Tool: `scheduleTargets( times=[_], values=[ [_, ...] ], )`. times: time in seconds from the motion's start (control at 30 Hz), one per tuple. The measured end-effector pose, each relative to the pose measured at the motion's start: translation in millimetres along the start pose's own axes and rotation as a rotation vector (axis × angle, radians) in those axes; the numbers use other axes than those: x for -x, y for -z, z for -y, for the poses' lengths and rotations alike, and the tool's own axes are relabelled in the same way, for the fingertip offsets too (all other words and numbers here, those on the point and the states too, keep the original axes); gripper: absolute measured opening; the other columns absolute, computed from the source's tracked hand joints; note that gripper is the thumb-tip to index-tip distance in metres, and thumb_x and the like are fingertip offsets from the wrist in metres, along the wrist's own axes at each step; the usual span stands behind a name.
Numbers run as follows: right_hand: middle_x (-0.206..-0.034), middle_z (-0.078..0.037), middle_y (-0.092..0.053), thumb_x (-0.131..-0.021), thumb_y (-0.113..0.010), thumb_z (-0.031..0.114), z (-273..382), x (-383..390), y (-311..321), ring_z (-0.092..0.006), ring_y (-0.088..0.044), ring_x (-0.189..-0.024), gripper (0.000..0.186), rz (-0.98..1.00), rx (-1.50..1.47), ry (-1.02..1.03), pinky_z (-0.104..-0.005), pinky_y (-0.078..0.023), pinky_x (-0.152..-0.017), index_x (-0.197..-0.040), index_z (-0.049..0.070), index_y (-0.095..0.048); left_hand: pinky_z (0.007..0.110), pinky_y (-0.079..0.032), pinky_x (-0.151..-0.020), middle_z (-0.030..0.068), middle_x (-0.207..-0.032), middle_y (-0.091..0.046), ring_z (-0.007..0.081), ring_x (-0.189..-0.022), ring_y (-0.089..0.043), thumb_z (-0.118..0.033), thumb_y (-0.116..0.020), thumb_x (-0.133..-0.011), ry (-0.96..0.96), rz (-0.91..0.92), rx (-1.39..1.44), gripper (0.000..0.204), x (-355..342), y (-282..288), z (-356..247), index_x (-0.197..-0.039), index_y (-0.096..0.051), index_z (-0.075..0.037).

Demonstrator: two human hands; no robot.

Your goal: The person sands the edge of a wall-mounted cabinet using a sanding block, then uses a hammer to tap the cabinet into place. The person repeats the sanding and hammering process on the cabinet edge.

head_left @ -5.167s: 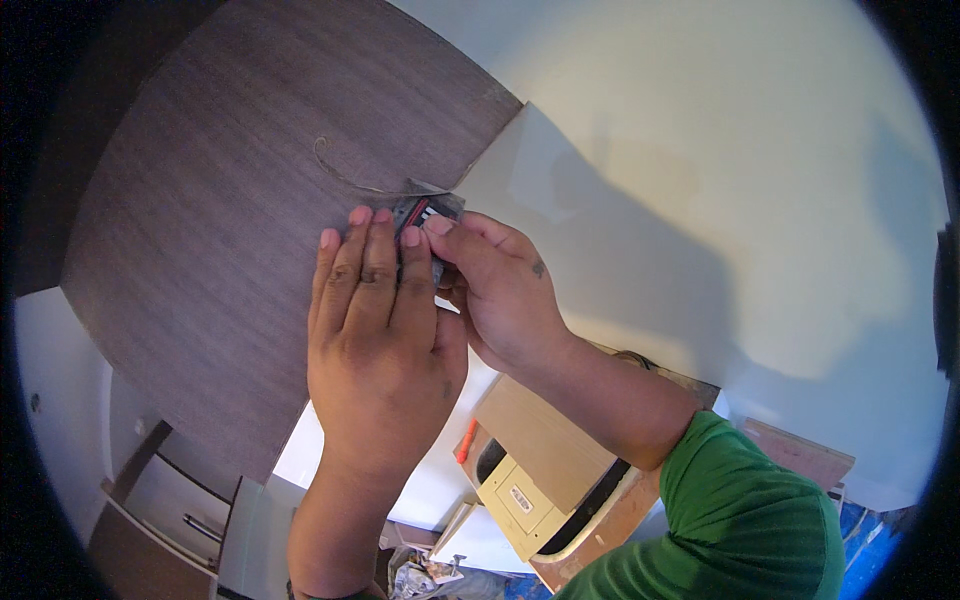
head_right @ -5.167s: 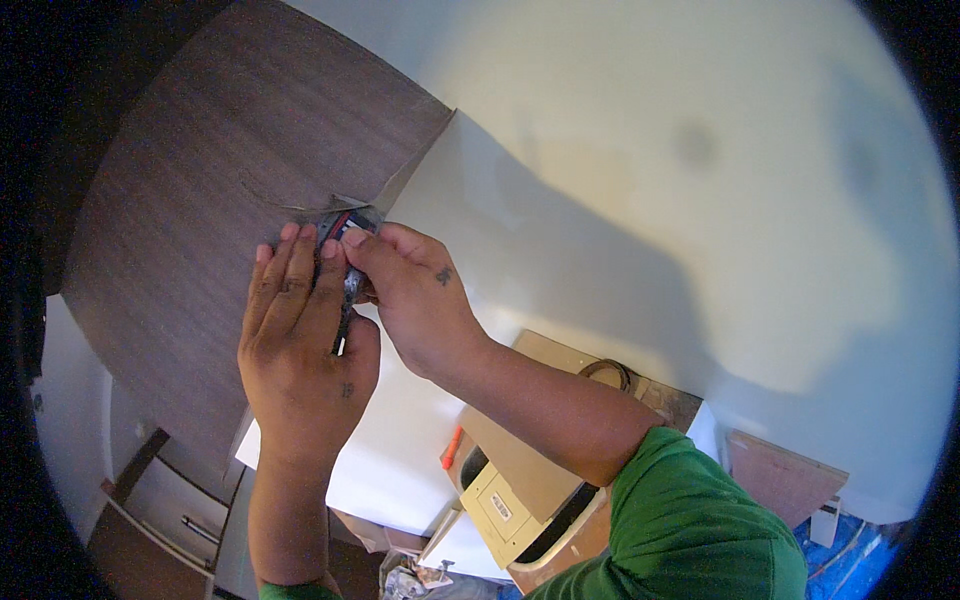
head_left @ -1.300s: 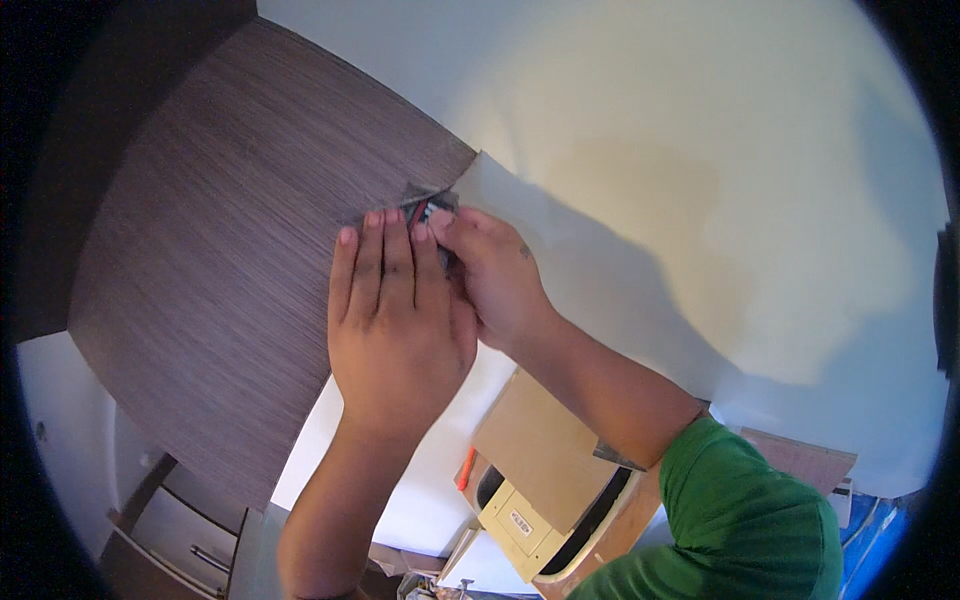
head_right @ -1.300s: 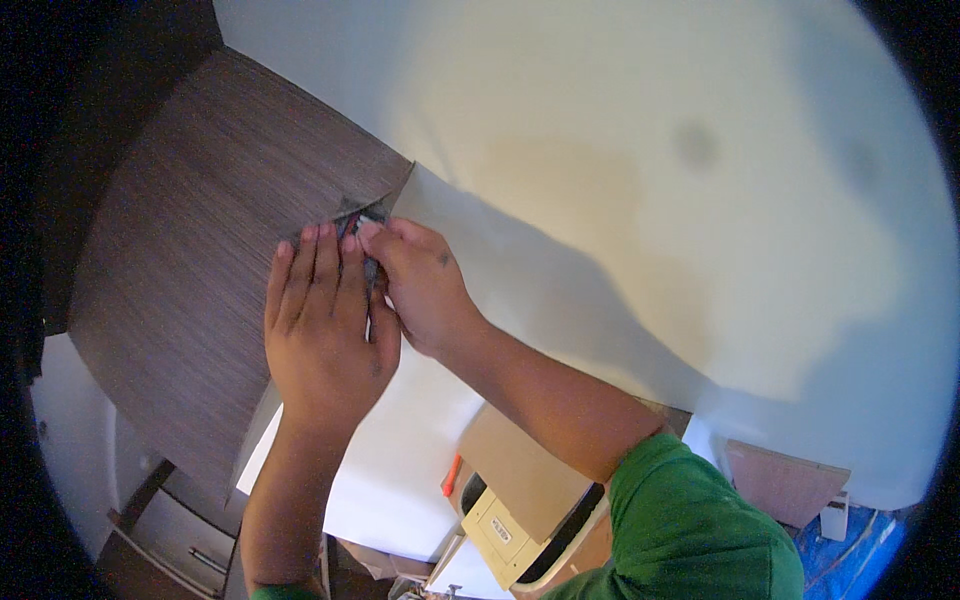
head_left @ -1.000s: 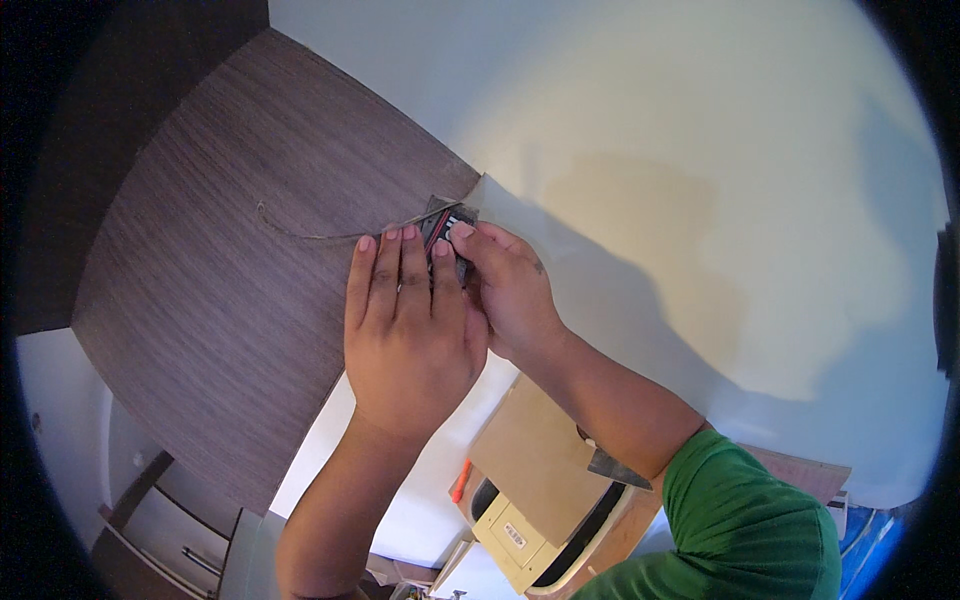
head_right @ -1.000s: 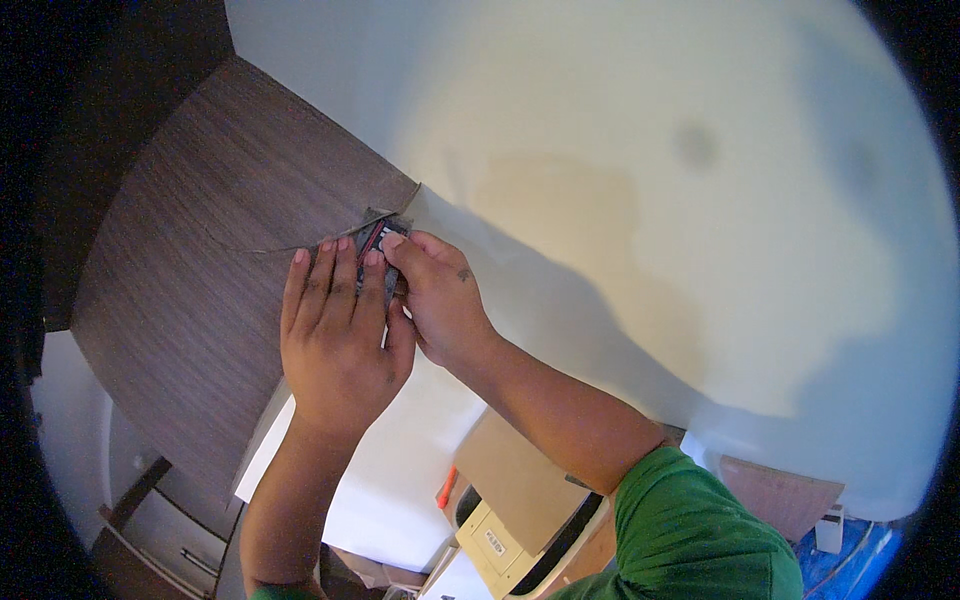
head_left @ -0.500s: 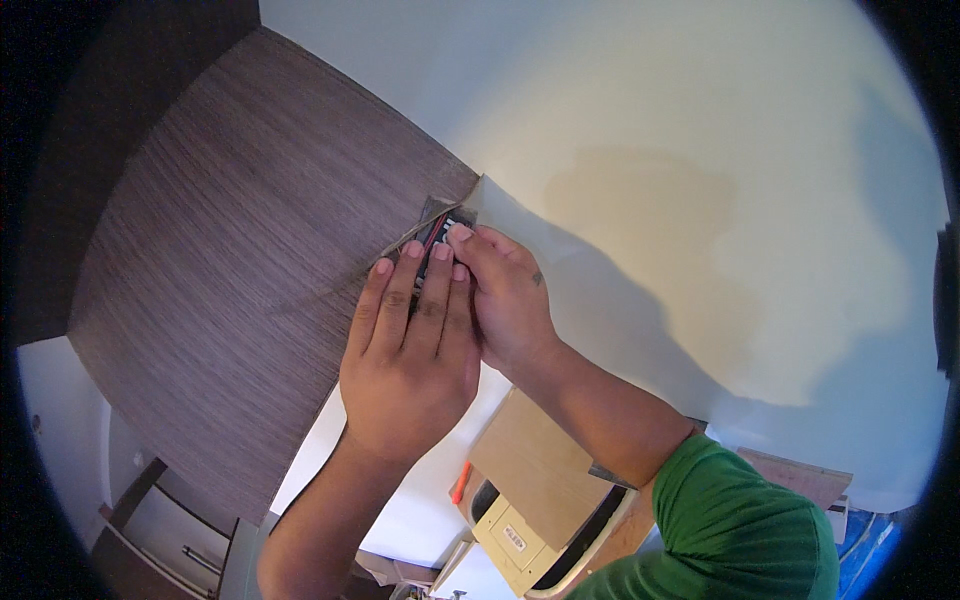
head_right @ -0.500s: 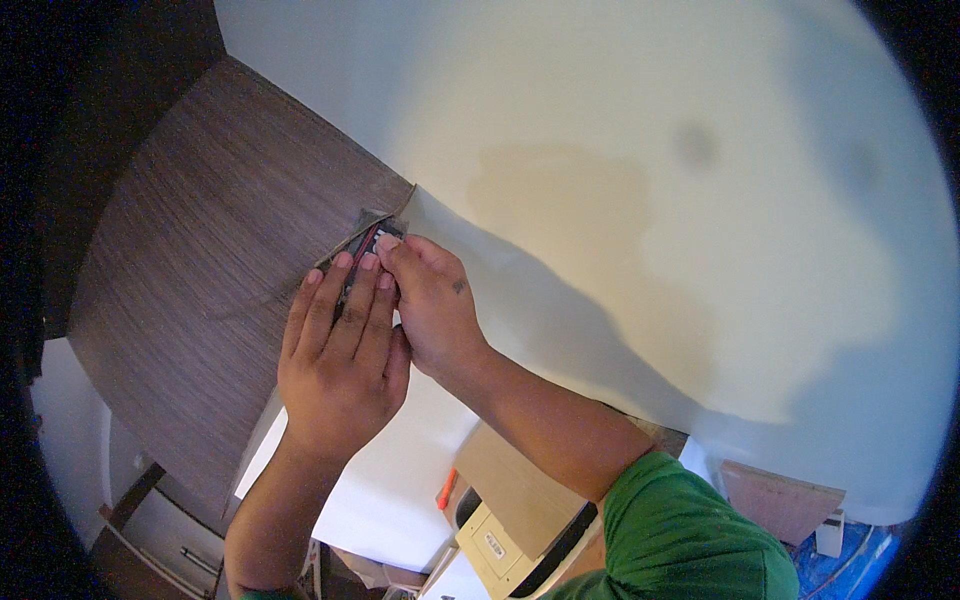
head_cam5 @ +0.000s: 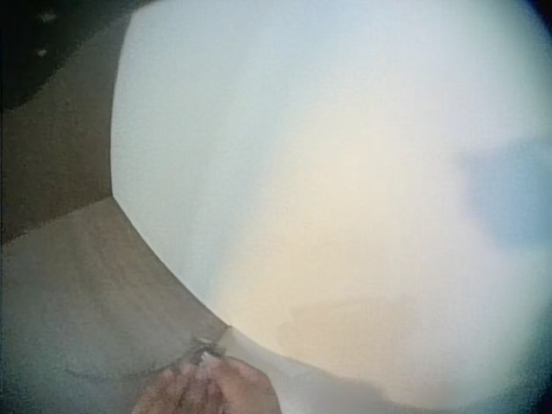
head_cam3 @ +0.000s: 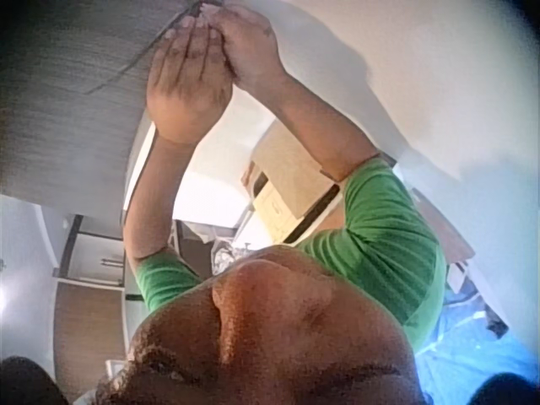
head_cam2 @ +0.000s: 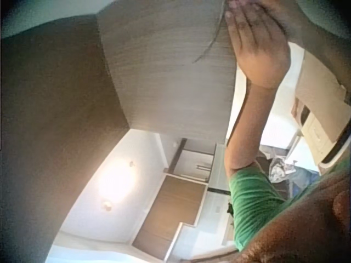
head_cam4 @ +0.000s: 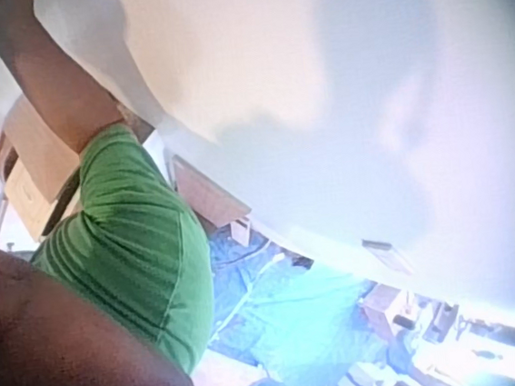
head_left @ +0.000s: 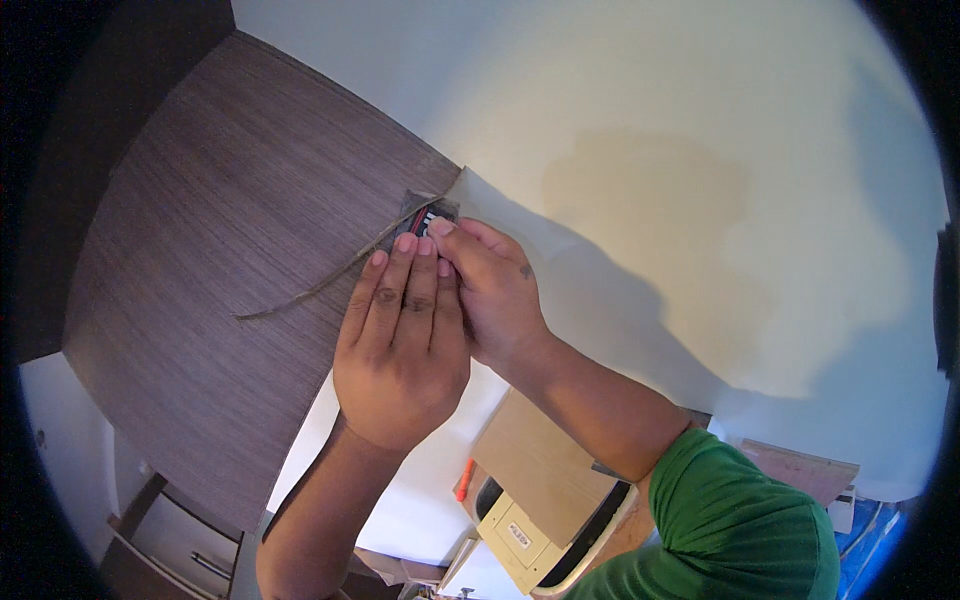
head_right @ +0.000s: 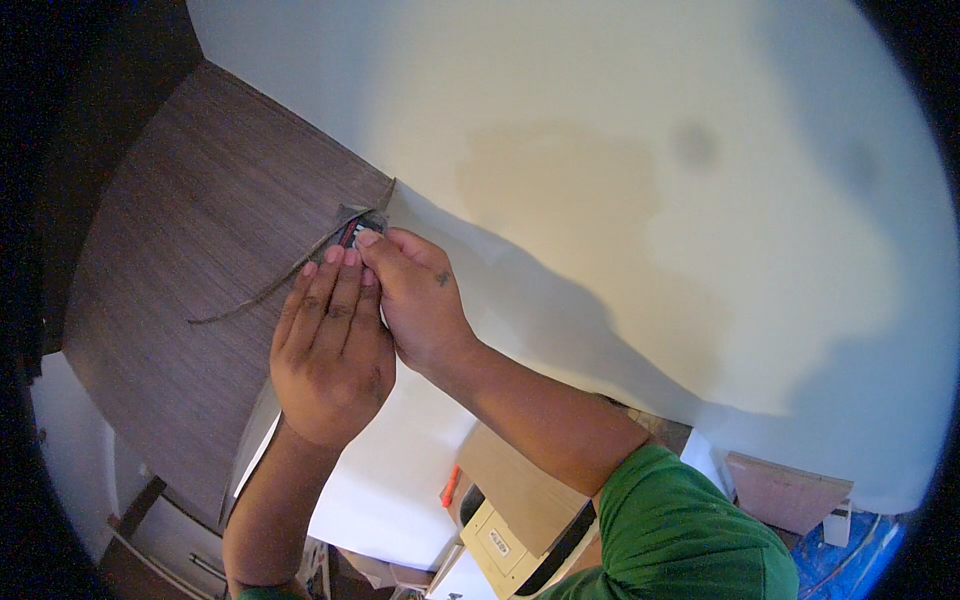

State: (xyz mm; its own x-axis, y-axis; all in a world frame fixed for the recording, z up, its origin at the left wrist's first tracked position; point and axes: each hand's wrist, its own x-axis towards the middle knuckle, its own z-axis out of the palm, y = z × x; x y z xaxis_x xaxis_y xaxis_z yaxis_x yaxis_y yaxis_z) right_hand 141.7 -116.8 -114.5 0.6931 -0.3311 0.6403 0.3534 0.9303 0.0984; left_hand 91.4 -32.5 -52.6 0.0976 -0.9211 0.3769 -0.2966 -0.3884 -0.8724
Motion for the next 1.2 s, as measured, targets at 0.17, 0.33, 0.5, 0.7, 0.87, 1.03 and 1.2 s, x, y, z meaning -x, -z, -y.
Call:
scheduleTargets(
  times=[0.17,0.33,0.5,0.7,0.87,1.03,1.2],
  values=[
    [-0.078,0.001,-0.056,-0.098,-0.053,0.019,4.0,0.4,0.6,-0.005,-0.05,-0.072,0.022,0.04,0.025,0.01,-0.0232,-0.044,-0.065,-0.084,0.004,-0.059,0.046,-0.041,-0.093,0.0138,-0.109,-0.06,0.031,-0.109,-0.054,-0.019,-0.067,-0.074,-0.005,0.008,-0.023,0.034,-1.4,0.7,-3.1,-0.104,-0.068,-0.004],
    [-0.076,0.001,-0.056,-0.097,-0.054,0.019,4.9,-7.6,4.3,-0.0057,-0.05,-0.069,0.022,0.035,0.15,0.055,-0.0234,-0.043,-0.063,-0.082,0.003,-0.059,0.046,-0.041,-0.093,0.0136,-0.109,-0.06,0.0309,-0.109,-0.054,-0.02,-0.068,-0.074,-0.011,0.013,-0.027,0.034,-3.7,-3.5,-3.3,-0.104,-0.068,-0.004],
    [-0.076,0.0,-0.057,-0.096,-0.054,0.018,9.4,-11.9,-1.6,-0.0072,-0.052,-0.069,0.02,0.002,0.039,-0.005,-0.0233,-0.043,-0.064,-0.084,0.003,-0.059,0.046,-0.041,-0.093,0.0134,-0.108,-0.06,0.0308,-0.109,-0.054,-0.02,-0.068,-0.074,-0.02,0.015,-0.028,0.033,-9.2,-7.9,-1.9,-0.103,-0.068,-0.004],
    [-0.077,-0.001,-0.057,-0.096,-0.053,0.018,9.0,-3.8,1.9,-0.008,-0.052,-0.072,0.018,-0.015,0.016,-0.022,-0.0247,-0.044,-0.065,-0.086,0.004,-0.059,0.046,-0.041,-0.092,0.0132,-0.108,-0.06,0.0307,-0.108,-0.054,-0.021,-0.068,-0.074,-0.034,0.026,-0.026,0.033,-5.7,-6.3,-4.4,-0.103,-0.069,-0.004],
    [-0.077,-0.001,-0.056,-0.096,-0.054,0.019,6.7,0.1,3.4,-0.0087,-0.052,-0.072,0.018,-0.032,0.03,-0.055,-0.0258,-0.044,-0.066,-0.085,0.005,-0.058,0.046,-0.041,-0.092,0.013,-0.108,-0.06,0.0306,-0.108,-0.054,-0.021,-0.068,-0.075,-0.039,0.029,-0.029,0.033,-5.2,-1.1,-5.2,-0.103,-0.069,-0.004],
    [-0.076,-0.001,-0.057,-0.096,-0.054,0.018,16.1,-5.6,1.1,-0.0087,-0.052,-0.071,0.019,-0.059,-0.007,-0.028,-0.026,-0.045,-0.065,-0.084,0.004,-0.058,0.045,-0.041,-0.092,0.0127,-0.108,-0.06,0.0304,-0.108,-0.054,-0.021,-0.068,-0.075,-0.043,0.026,-0.033,0.033,-14.6,-5.2,-5.9,-0.103,-0.069,-0.005],
    [-0.076,-0.001,-0.057,-0.096,-0.053,0.017,17.7,-7.0,-4.7,-0.0088,-0.052,-0.068,0.019,-0.07,-0.023,-0.051,-0.0254,-0.045,-0.062,-0.084,0.004,-0.059,0.045,-0.041,-0.092,0.0125,-0.107,-0.06,0.0303,-0.107,-0.054,-0.022,-0.068,-0.075,-0.047,0.022,-0.028,0.033,-17.1,-1.2,-7.2,-0.103,-0.069,-0.005]
  ],
)
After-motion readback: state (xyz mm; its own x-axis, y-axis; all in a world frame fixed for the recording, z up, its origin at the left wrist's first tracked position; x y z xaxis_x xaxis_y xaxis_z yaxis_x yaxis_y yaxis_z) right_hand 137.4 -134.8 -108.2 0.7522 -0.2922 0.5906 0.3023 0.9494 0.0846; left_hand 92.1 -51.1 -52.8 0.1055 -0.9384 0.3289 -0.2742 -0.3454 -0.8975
